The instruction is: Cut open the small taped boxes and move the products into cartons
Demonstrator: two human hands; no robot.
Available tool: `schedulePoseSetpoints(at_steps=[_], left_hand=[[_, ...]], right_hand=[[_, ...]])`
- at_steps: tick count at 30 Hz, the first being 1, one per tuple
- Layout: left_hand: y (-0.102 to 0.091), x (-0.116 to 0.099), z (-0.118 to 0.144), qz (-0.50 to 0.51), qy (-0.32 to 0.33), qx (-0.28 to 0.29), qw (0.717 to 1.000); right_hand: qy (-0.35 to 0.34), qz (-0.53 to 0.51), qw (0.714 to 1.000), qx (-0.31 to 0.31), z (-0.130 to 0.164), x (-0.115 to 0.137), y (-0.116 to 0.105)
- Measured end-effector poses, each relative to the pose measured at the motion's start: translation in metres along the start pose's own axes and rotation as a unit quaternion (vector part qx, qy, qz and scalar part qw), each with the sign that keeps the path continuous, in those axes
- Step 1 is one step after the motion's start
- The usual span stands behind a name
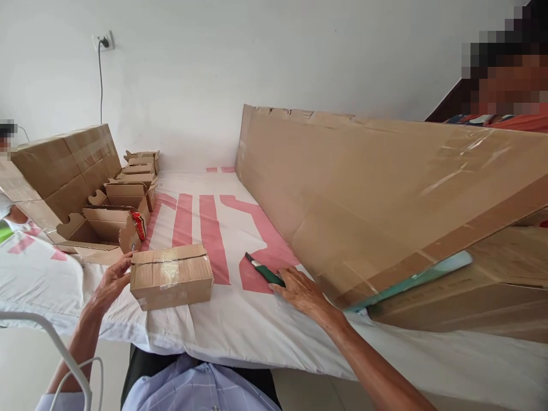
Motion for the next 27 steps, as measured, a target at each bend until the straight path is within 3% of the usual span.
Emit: schedulePoseSetpoints(at_steps=[3,7,9,11,13,15,19,22,27], left_hand=[[0.000,-0.001,0.001,-0.007,0.008,0.015,1.000],[0.001,0.000,0.002,-0.008,0.017,0.029,0.999],[0.001,0.001,0.003,-0.005,0.011,0.023,1.000],[0.002,0.002,0.004,-0.002,0.008,0.018,1.000],[0.004,0.000,0.006,0.006,0.015,0.020,1.000],[0.006,-0.002,0.008,0.015,0.026,0.027,0.999],[0.010,-0.005,0.011,0.004,0.041,0.051,0.998],[0.012,-0.006,0.013,-0.008,0.041,0.071,0.997],[0.014,-0.005,0.013,-0.001,0.039,0.067,0.997]], right_hand=[[-0.001,-0.015,1.000,0.021,-0.004,0.000,0.010],[0.024,-0.141,0.987,-0.076,-0.008,0.000,-0.011],[0.020,-0.306,0.947,-0.095,-0.006,0.009,-0.028],[-0.029,-0.473,0.879,-0.053,-0.001,0.035,-0.047],[-0.107,-0.553,0.826,0.000,0.011,0.074,-0.071],[-0.172,-0.545,0.820,0.047,0.025,0.113,-0.093],[-0.307,-0.426,0.846,0.094,0.048,0.178,-0.123],[-0.374,-0.345,0.856,0.091,0.051,0.207,-0.133],[-0.405,-0.266,0.870,0.093,0.039,0.233,-0.136]])
Point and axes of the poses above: each hand's wrist, its own z-axis away from the middle knuckle, its own y-axis out of the palm, x = y × z, the point moved 7 cm from there along -z, towards the middle knuckle, and after that the axes turned 4 degrees about x, right-handed, at the moved point
